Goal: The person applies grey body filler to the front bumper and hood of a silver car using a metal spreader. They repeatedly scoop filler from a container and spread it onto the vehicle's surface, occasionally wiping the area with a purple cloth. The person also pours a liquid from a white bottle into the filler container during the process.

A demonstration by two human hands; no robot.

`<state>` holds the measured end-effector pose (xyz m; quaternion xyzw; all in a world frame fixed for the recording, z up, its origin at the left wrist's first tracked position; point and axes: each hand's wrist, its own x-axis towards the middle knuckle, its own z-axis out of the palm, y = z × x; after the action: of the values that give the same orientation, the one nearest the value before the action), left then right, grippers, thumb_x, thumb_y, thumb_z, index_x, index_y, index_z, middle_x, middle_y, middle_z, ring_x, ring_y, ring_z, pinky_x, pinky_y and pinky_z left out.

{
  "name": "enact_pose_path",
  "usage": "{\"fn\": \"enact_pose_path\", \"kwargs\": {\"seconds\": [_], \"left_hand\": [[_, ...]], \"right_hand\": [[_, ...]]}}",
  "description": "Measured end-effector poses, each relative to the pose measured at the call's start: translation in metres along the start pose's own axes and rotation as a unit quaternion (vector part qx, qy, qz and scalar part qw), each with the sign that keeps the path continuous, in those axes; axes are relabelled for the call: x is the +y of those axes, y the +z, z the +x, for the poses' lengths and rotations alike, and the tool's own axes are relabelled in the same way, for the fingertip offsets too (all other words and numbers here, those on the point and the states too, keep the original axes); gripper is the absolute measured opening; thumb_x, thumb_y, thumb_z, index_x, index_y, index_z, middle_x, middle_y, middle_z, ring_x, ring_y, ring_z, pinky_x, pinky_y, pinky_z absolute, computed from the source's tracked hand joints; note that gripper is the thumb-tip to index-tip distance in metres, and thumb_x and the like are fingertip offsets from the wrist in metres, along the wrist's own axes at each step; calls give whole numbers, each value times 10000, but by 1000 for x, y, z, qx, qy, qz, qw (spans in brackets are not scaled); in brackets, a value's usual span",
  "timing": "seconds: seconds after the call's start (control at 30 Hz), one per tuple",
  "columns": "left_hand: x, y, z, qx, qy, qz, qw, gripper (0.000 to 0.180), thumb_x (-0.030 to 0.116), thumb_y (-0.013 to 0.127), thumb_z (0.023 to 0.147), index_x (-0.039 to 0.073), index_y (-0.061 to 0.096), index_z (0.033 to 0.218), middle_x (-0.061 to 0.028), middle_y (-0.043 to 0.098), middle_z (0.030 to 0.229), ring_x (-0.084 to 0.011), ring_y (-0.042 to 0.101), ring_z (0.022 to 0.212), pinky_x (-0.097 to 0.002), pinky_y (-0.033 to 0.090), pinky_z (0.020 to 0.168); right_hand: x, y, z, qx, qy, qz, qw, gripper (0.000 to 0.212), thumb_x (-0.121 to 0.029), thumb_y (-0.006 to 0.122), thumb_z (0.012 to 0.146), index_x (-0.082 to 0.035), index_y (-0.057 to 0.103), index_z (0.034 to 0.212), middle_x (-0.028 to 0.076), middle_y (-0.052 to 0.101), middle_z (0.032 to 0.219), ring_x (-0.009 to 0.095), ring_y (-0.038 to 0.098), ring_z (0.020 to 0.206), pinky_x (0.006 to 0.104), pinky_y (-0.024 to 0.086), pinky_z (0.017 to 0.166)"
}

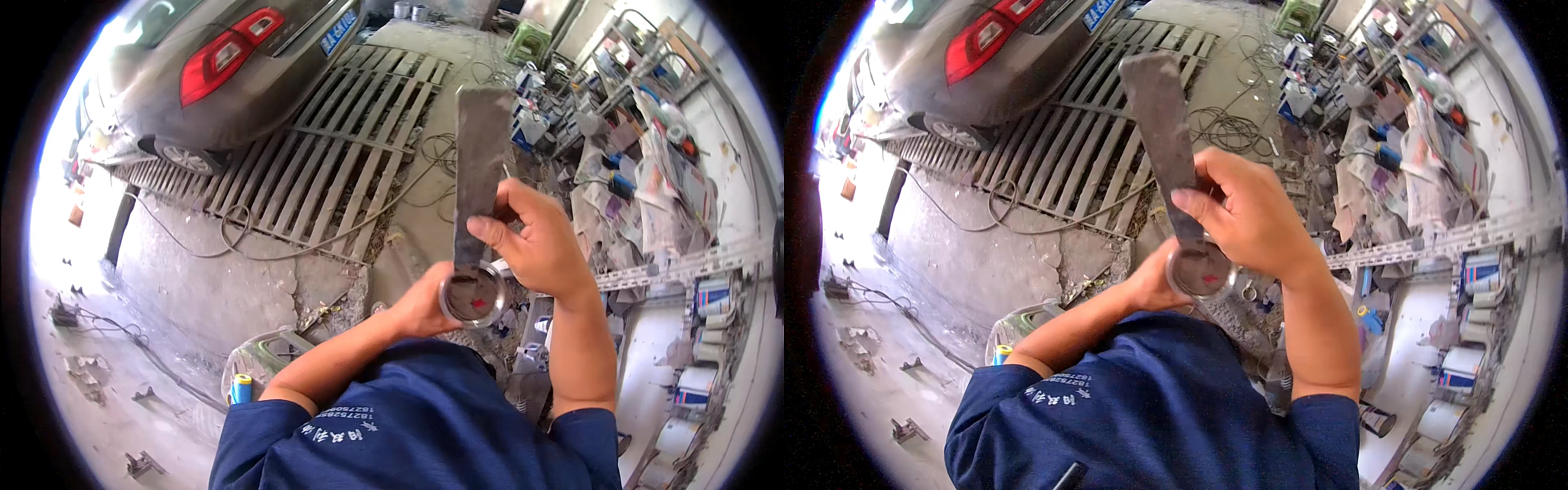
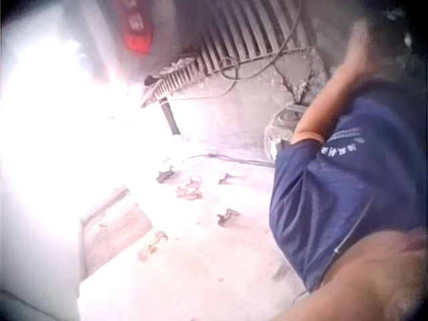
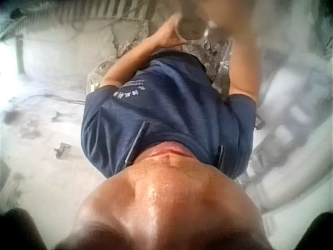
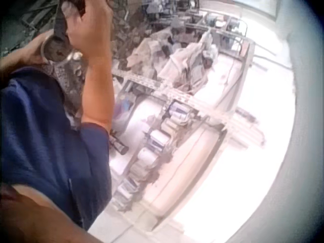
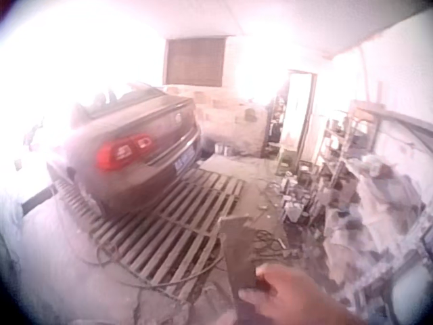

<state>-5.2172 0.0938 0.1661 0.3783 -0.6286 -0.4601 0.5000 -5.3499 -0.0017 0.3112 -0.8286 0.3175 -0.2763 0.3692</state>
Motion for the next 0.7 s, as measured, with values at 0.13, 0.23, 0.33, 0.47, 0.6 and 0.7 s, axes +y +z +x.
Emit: {"fn": "enact_pose_path", "kwargs": {"seconds": [0.13,0.23,0.33,0.47,0.6,0.7], "left_hand": [[-2,-79,-12,118,-57,71,989,633,159,831,659,18,537,1201,-176,600,1127,-316,588,1045,-379,462,932],[-36,-113,-27,259,-55,212,941,779,203,853,645,25,470,1299,-198,567,1202,-341,552,1128,-400,443,970],[-36,-152,-28,337,-83,238,907,814,223,859,639,30,457,1319,-194,561,1218,-343,537,1153,-411,436,980],[-40,-194,-42,417,-88,247,870,808,225,853,641,35,458,1319,-182,558,1227,-346,527,1161,-413,427,989],[-46,-230,-46,485,-96,262,829,810,210,854,630,41,463,1319,-169,560,1224,-335,533,1154,-406,431,986],[-54,-259,-45,542,-80,290,785,816,182,862,626,40,456,1320,-150,556,1225,-317,543,1150,-389,441,983]], "right_hand": [[-24,46,59,97,-85,4,992,227,-163,720,849,-12,551,830,106,572,695,192,560,607,295,457,577],[-41,80,87,114,-163,6,980,175,-159,708,854,-38,584,828,103,592,722,226,582,606,320,449,555],[-44,109,116,63,-262,-86,959,165,-175,709,852,-48,605,834,111,611,755,285,592,612,368,452,544],[-27,142,169,46,-246,-37,967,163,-166,707,853,-44,603,826,109,616,694,292,588,573,391,455,528],[-39,184,224,15,-306,58,950,158,-141,713,845,-39,599,806,100,623,696,267,591,566,373,453,524],[-33,208,254,-65,-433,6,899,144,-134,706,851,-38,598,847,90,629,711,238,603,578,342,453,526]]}}
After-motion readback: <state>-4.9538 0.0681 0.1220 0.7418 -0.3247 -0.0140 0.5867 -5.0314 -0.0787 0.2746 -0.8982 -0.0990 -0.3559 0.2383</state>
